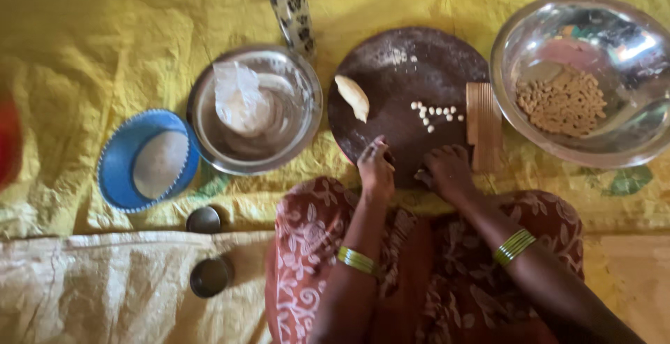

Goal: The person sits on the floor and rolls a piece of dough into a long rope on a wooden board. They then pinch off small pieces and roll them into uniform balls, placing them in a row on the board.

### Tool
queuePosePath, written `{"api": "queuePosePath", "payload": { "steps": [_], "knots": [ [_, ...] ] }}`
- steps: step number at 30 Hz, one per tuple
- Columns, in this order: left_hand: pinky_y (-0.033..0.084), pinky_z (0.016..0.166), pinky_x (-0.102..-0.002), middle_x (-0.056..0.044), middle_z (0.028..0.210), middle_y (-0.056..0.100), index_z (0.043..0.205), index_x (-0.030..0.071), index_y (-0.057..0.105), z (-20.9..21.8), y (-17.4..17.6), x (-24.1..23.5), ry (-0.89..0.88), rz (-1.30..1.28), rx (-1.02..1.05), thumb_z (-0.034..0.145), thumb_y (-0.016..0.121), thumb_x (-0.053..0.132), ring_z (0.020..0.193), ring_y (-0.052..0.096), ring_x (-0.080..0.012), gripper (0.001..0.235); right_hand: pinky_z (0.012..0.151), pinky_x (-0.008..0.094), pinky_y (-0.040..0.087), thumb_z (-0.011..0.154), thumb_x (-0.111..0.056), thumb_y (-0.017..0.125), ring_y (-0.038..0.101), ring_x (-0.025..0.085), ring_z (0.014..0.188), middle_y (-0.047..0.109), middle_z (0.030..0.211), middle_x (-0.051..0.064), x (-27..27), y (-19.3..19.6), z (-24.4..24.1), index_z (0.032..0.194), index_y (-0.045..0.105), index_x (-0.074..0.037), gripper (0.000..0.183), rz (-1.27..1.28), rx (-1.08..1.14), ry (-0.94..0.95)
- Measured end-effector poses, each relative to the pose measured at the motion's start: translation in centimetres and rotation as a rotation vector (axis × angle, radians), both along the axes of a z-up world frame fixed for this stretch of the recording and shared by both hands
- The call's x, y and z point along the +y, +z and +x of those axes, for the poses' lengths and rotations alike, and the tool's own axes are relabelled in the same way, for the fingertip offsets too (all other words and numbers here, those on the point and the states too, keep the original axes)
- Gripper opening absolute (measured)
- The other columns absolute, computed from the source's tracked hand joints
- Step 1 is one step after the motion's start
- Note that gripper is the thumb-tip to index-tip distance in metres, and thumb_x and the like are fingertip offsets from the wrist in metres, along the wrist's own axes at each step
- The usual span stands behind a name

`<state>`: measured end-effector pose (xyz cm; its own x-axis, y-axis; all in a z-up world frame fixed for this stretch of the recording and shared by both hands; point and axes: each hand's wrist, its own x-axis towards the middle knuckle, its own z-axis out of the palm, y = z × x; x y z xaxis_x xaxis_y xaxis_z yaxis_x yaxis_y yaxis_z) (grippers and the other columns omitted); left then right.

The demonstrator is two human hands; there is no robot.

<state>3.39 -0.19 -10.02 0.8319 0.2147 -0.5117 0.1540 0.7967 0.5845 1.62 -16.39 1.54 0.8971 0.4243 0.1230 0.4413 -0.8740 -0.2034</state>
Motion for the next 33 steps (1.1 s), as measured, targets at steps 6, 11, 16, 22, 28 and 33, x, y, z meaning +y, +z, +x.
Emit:
{"api": "queuePosePath", "payload": {
  "steps": [6, 11, 16, 22, 28, 33],
  "knots": [
    [0.049, 0.061, -0.021, -0.003, 0.092, 0.071, 0.118, -0.001, 0.069, -0.9, 3.0, -0.5, -0.118, 0.184, -0.004, 0.096, 0.070, 0.003, 0.072, 0.062, -0.0079, 0.021, 0.080, 0.038, 0.059, 0.091, -0.009, 0.079, 0.073, 0.023, 0.086, 0.077, 0.096, 0.011, -1.4, 1.0, 4.3, 0.102, 0.074, -0.007, 0.012, 0.488, -0.132, -0.041],
    [0.059, 0.082, -0.024, -0.007, 0.103, 0.076, 0.115, -0.005, 0.072, -1.0, 4.7, -1.0, -0.280, 0.404, -0.170, 0.095, 0.068, -0.002, 0.091, 0.072, -0.0128, 0.021, 0.085, 0.038, 0.060, 0.094, -0.007, 0.076, 0.074, 0.026, 0.095, 0.077, 0.107, 0.013, -2.9, 0.9, 0.7, 0.111, 0.074, -0.008, 0.018, 0.511, -0.081, -0.104],
    [0.058, 0.079, -0.026, -0.010, 0.102, 0.077, 0.113, -0.007, 0.074, -1.9, 4.8, -1.8, -0.424, 0.404, -0.153, 0.092, 0.073, 0.000, 0.088, 0.071, -0.0142, 0.023, 0.097, 0.043, 0.054, 0.088, -0.007, 0.078, 0.066, 0.030, 0.111, 0.071, 0.125, 0.015, -3.5, 0.3, -2.8, 0.133, 0.066, -0.003, 0.047, 0.626, -0.002, -0.026],
    [0.059, 0.079, -0.027, -0.011, 0.104, 0.075, 0.115, -0.006, 0.070, -2.2, 4.2, -2.2, -0.558, 0.556, -0.196, 0.086, 0.078, -0.002, 0.090, 0.071, -0.0136, 0.030, 0.094, 0.044, 0.055, 0.079, -0.009, 0.083, 0.066, 0.031, 0.106, 0.071, 0.110, 0.013, -3.1, -0.5, -2.1, 0.121, 0.073, -0.006, 0.043, 0.511, -0.013, -0.006],
    [0.060, 0.081, -0.028, -0.012, 0.106, 0.075, 0.119, -0.007, 0.068, -2.2, 4.3, -2.1, -0.565, 0.514, -0.191, 0.086, 0.076, -0.003, 0.094, 0.072, -0.0155, 0.034, 0.097, 0.048, 0.050, 0.082, -0.011, 0.078, 0.064, 0.033, 0.107, 0.070, 0.105, 0.014, -3.2, -1.5, -2.4, 0.111, 0.074, -0.003, 0.030, 0.401, -0.125, 0.020],
    [0.061, 0.081, -0.029, -0.015, 0.109, 0.076, 0.121, -0.007, 0.067, -2.2, 5.4, -1.3, -0.610, 0.570, -0.126, 0.086, 0.076, 0.000, 0.095, 0.073, -0.0178, 0.037, 0.098, 0.048, 0.045, 0.092, -0.015, 0.073, 0.061, 0.033, 0.107, 0.068, 0.103, 0.013, -2.9, -1.2, -2.6, 0.109, 0.072, -0.003, 0.021, 0.335, -0.122, 0.033]
  ]
}}
